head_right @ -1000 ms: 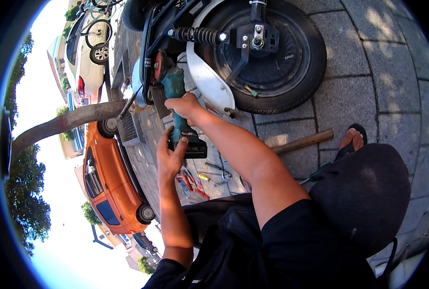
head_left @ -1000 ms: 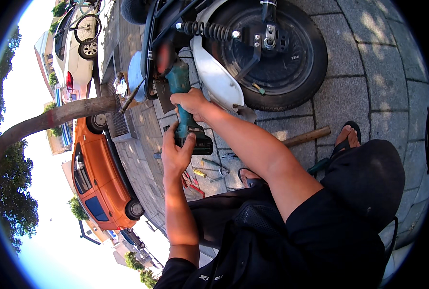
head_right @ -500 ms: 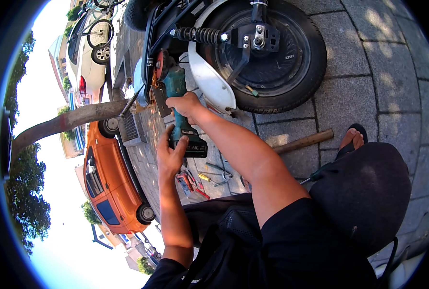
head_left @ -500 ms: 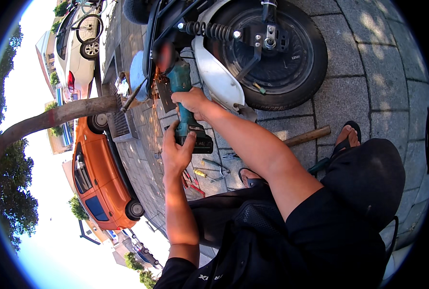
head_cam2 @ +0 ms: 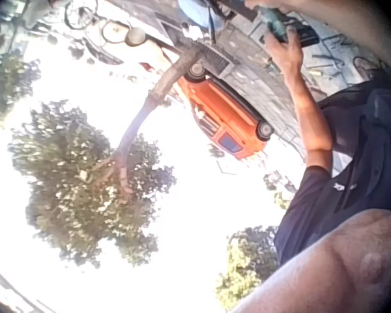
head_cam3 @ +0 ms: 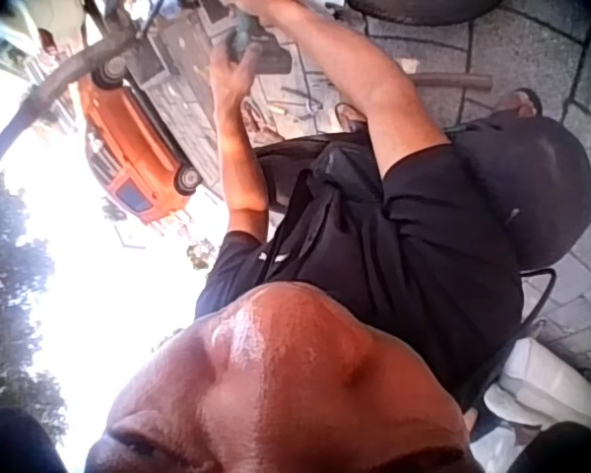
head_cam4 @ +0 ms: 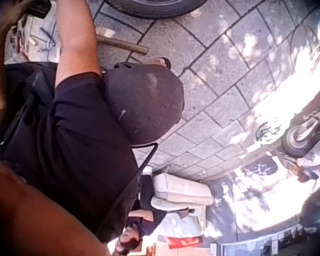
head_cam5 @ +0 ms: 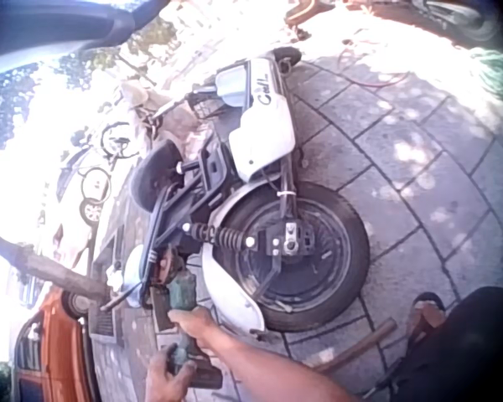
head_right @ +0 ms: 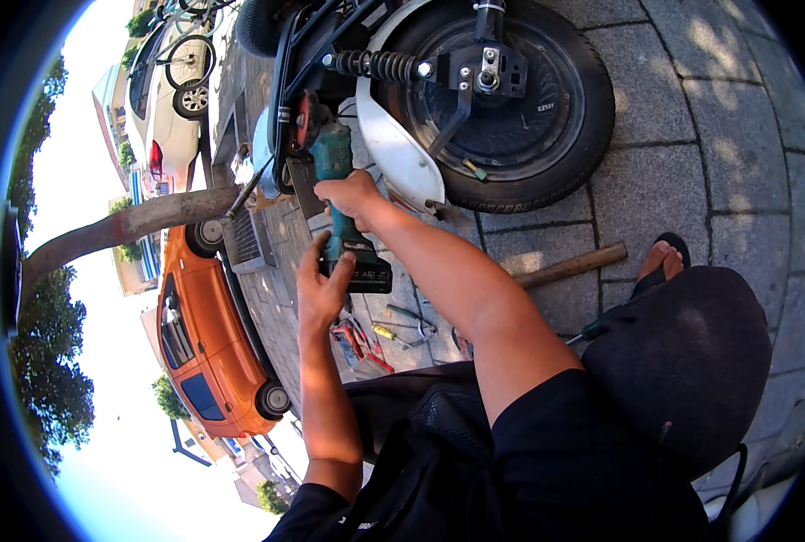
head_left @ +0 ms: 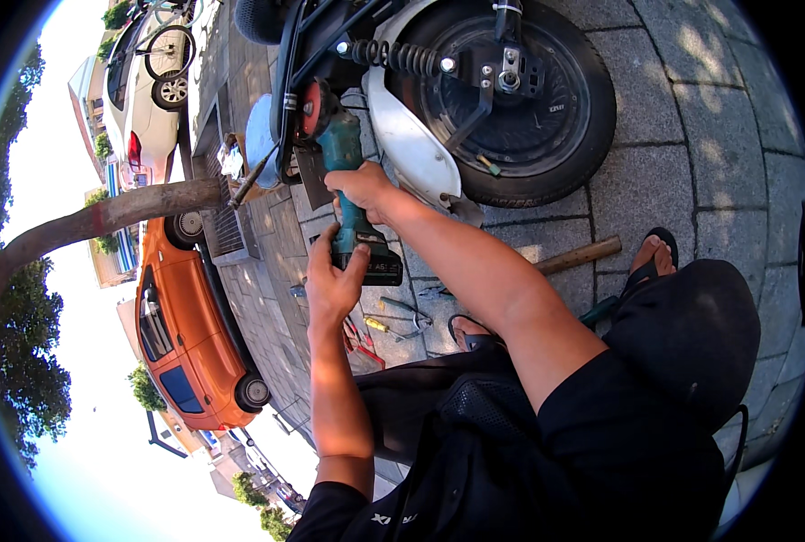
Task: The person uses a screwdriver to adjust components near the rear wheel of a white scooter. They then switch to an angle grinder to cut or grind a metal part on the scooter's frame, creating sparks.
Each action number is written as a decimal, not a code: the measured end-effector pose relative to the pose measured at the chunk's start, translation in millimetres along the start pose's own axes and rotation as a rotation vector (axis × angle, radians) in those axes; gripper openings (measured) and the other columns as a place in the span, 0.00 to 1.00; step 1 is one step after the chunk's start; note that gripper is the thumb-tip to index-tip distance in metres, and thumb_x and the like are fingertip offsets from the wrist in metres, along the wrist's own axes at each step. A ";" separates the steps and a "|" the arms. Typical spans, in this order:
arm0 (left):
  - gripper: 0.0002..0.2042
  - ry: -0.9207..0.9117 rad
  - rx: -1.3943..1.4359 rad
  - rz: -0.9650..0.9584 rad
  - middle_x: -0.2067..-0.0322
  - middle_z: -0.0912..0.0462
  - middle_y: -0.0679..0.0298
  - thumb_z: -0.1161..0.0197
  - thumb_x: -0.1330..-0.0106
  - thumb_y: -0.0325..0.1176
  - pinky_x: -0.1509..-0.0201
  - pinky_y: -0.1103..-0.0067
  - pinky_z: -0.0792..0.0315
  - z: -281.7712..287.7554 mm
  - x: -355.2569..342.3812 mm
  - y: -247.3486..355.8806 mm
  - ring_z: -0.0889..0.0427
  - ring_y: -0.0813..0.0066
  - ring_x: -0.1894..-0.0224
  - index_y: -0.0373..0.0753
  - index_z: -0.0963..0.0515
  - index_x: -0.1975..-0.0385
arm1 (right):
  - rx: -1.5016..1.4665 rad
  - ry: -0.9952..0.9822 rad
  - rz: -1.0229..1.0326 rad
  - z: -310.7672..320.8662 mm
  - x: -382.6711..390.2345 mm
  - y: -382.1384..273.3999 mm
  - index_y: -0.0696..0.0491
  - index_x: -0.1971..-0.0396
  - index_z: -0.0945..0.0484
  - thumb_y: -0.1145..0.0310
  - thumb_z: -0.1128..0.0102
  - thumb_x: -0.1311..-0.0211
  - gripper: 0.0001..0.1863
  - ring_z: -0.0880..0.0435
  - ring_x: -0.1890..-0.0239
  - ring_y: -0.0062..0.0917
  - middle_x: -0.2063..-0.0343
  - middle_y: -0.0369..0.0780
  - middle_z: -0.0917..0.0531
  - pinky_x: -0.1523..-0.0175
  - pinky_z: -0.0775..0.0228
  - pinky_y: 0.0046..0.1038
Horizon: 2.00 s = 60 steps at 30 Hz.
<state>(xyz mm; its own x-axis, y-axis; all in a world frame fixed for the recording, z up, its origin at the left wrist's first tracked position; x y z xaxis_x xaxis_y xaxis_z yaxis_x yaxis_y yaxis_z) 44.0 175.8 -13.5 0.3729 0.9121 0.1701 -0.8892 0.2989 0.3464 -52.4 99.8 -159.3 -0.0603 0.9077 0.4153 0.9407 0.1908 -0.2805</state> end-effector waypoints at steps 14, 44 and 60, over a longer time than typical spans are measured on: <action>0.31 -0.016 -0.025 -0.034 0.49 0.16 0.48 0.27 0.35 0.37 0.41 0.70 0.23 5.6 24.2 25.3 0.16 0.61 0.48 0.29 0.26 0.35 | -0.028 -0.078 0.025 -2.3 33.6 -5.8 0.55 0.69 0.20 0.73 0.31 0.45 0.06 0.20 0.79 0.27 0.78 0.39 0.20 0.73 0.23 0.33; 0.31 -0.151 0.715 -0.080 0.47 0.17 0.57 0.29 0.31 0.33 0.39 0.77 0.25 8.9 20.4 80.8 0.19 0.75 0.46 0.26 0.30 0.31 | 0.019 -0.200 0.213 -14.7 103.8 -112.0 0.55 0.61 0.25 0.65 0.29 0.34 0.13 0.17 0.75 0.26 0.72 0.38 0.20 0.71 0.18 0.34; 0.32 -0.149 0.849 -0.075 0.44 0.18 0.56 0.33 0.31 0.36 0.36 0.77 0.29 4.4 15.7 81.7 0.21 0.73 0.43 0.25 0.30 0.31 | -0.299 -0.344 0.154 -18.4 101.9 -124.4 0.55 0.51 0.21 0.27 0.52 0.27 0.39 0.15 0.67 0.32 0.66 0.43 0.16 0.59 0.16 0.40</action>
<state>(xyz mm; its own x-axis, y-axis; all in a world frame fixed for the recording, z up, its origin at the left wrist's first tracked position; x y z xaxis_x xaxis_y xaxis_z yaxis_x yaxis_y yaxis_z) -21.7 213.2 21.5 0.5063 0.8345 0.2172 -0.3837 -0.0076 0.9234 -169.4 161.7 -66.2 0.0279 0.9976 0.0635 0.9991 -0.0257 -0.0346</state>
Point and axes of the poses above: each hand's wrist, its own x-axis away from the middle knuckle, its own z-axis out of the back of the hand, y = z × x, the point moved 7 cm from there along -x, towards the middle knuckle
